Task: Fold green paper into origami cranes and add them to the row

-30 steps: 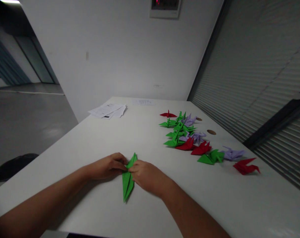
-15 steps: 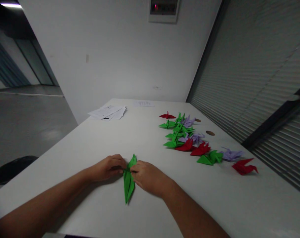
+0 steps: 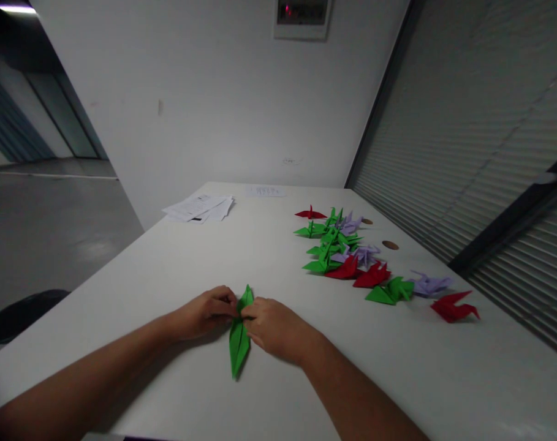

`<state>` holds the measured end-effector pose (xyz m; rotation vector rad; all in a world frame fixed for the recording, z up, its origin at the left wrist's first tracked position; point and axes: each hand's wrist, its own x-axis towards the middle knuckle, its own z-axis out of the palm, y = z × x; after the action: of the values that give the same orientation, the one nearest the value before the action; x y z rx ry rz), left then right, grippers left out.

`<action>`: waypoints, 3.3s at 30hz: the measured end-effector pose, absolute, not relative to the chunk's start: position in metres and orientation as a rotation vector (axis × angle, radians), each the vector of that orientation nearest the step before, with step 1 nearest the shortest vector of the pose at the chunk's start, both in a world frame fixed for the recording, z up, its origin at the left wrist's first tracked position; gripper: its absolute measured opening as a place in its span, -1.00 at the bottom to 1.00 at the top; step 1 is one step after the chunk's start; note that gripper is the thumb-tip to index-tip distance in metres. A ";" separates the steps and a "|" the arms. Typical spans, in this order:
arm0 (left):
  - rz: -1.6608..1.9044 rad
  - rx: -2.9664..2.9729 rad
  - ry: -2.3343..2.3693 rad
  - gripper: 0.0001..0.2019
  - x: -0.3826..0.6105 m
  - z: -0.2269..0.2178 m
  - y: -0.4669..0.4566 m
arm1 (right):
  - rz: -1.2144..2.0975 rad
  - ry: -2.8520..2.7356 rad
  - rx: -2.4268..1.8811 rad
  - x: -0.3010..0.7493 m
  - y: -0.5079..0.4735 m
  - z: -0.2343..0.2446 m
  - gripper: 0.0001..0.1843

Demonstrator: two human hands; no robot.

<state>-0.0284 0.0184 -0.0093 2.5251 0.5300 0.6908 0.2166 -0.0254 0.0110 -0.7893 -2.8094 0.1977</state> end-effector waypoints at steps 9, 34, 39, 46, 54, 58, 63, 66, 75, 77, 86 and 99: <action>0.690 2.662 0.555 -0.85 -0.016 -0.010 0.011 | 0.256 -2.770 -0.861 0.221 -0.027 0.013 -0.86; 0.224 2.687 0.310 -0.59 -0.046 0.002 0.025 | 0.820 -2.810 -0.901 0.255 -0.019 0.013 -0.55; 0.189 2.627 0.339 -0.48 -0.044 0.003 0.031 | 0.858 -2.820 -0.898 0.253 -0.016 0.014 -0.54; 0.179 2.653 0.361 -0.51 -0.043 0.003 0.030 | 0.920 -2.791 -0.960 0.250 -0.019 0.018 -0.60; 0.289 2.759 0.370 -0.64 -0.044 0.000 0.021 | 0.705 -2.539 -1.047 0.233 -0.018 0.006 -0.81; 0.291 2.821 0.426 -0.61 -0.044 0.000 0.025 | 0.556 -2.336 -1.207 0.216 -0.013 -0.010 -0.87; 0.369 2.890 0.398 -0.58 -0.043 -0.001 0.028 | 0.326 -2.113 -1.600 0.206 -0.009 -0.029 -0.38; 0.386 2.917 0.436 -0.58 -0.040 0.002 0.024 | 0.325 -2.101 -1.706 0.204 -0.007 -0.030 -0.61; 0.365 2.958 0.503 -0.58 -0.034 0.007 0.018 | 0.508 -2.011 -1.625 0.194 -0.006 -0.016 -0.82; 0.374 2.957 0.489 -0.56 -0.034 0.007 0.018 | 0.589 -1.982 -1.561 0.192 -0.008 -0.016 -0.78; 0.671 2.517 0.499 -0.53 -0.030 -0.004 0.022 | 1.005 -1.468 -1.211 0.192 -0.001 -0.027 -0.78; 1.127 1.248 0.640 -0.51 0.000 -0.012 0.017 | 1.157 -1.262 -0.933 0.179 -0.006 -0.020 -0.67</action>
<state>-0.0001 0.0166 -0.0122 1.2483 0.6396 1.1270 0.1791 -0.0056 -0.0195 -0.9331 -1.2621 1.1570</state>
